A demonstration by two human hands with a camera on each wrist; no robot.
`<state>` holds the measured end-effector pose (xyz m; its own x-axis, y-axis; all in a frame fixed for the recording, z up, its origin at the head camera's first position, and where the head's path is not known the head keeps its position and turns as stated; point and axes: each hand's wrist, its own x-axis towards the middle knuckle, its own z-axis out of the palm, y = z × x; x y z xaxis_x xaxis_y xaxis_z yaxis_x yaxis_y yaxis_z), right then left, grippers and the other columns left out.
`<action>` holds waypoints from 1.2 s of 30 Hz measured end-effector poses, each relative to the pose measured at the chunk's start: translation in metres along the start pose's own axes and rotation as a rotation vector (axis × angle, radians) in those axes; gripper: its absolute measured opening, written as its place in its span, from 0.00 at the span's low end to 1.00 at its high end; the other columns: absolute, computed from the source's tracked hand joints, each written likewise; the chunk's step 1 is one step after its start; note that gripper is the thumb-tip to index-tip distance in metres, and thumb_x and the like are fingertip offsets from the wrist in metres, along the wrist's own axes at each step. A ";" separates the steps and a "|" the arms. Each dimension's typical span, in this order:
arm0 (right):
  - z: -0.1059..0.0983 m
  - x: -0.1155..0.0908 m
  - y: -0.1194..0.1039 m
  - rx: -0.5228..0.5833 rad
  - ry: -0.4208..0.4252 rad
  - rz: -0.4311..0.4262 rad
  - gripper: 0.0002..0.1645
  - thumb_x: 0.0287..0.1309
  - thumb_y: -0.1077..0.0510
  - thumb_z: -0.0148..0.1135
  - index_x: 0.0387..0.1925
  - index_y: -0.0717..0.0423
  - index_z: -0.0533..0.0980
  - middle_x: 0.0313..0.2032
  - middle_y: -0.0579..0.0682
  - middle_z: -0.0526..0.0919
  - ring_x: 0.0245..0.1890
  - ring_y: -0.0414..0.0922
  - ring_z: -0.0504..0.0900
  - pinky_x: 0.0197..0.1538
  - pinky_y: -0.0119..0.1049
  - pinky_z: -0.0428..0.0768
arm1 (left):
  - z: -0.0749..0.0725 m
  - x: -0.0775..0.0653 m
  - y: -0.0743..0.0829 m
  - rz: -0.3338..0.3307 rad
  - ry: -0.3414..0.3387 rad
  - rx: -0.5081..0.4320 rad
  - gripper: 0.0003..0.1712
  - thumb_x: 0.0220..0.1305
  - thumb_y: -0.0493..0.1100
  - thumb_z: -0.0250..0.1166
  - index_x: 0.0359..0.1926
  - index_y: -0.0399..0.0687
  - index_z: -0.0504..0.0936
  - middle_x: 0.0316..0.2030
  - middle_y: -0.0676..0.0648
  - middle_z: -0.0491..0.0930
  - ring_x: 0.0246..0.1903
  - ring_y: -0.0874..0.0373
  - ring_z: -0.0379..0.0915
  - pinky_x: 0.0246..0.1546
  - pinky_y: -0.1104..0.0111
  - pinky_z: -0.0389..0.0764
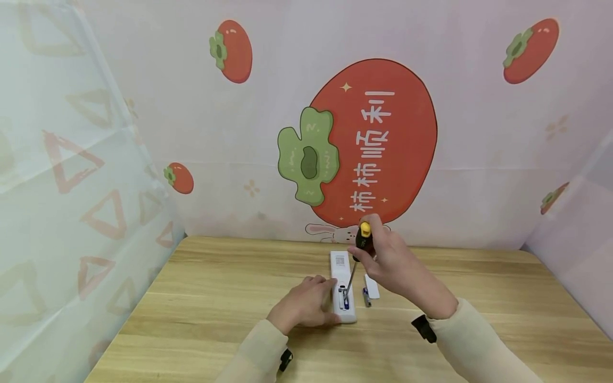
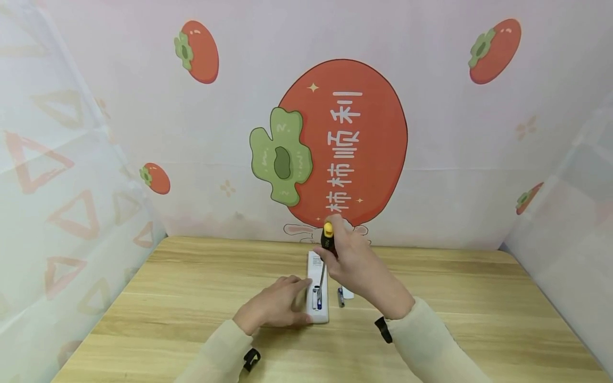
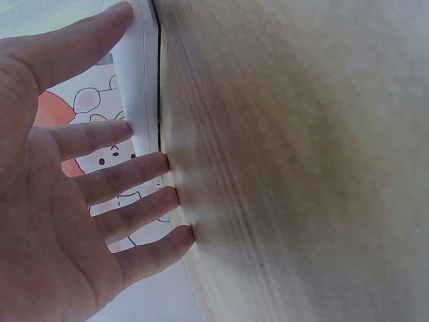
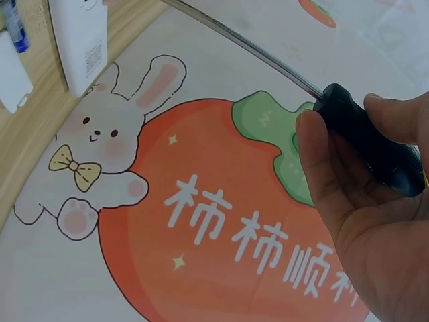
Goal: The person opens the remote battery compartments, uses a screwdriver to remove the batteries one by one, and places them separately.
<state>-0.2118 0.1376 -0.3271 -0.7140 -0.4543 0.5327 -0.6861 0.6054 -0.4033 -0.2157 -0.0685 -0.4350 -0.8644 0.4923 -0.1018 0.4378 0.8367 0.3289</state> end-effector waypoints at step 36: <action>-0.009 -0.003 0.000 0.055 -0.087 0.088 0.30 0.61 0.64 0.71 0.55 0.59 0.60 0.33 0.48 0.77 0.25 0.42 0.76 0.29 0.32 0.80 | 0.002 0.002 -0.001 0.013 0.015 -0.001 0.48 0.52 0.62 0.77 0.70 0.46 0.73 0.62 0.45 0.76 0.63 0.48 0.70 0.62 0.55 0.74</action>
<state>-0.2082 0.1450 -0.3219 -0.7798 -0.4570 0.4279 -0.6249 0.6101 -0.4871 -0.2174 -0.0680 -0.4377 -0.8620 0.4999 -0.0837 0.4490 0.8298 0.3315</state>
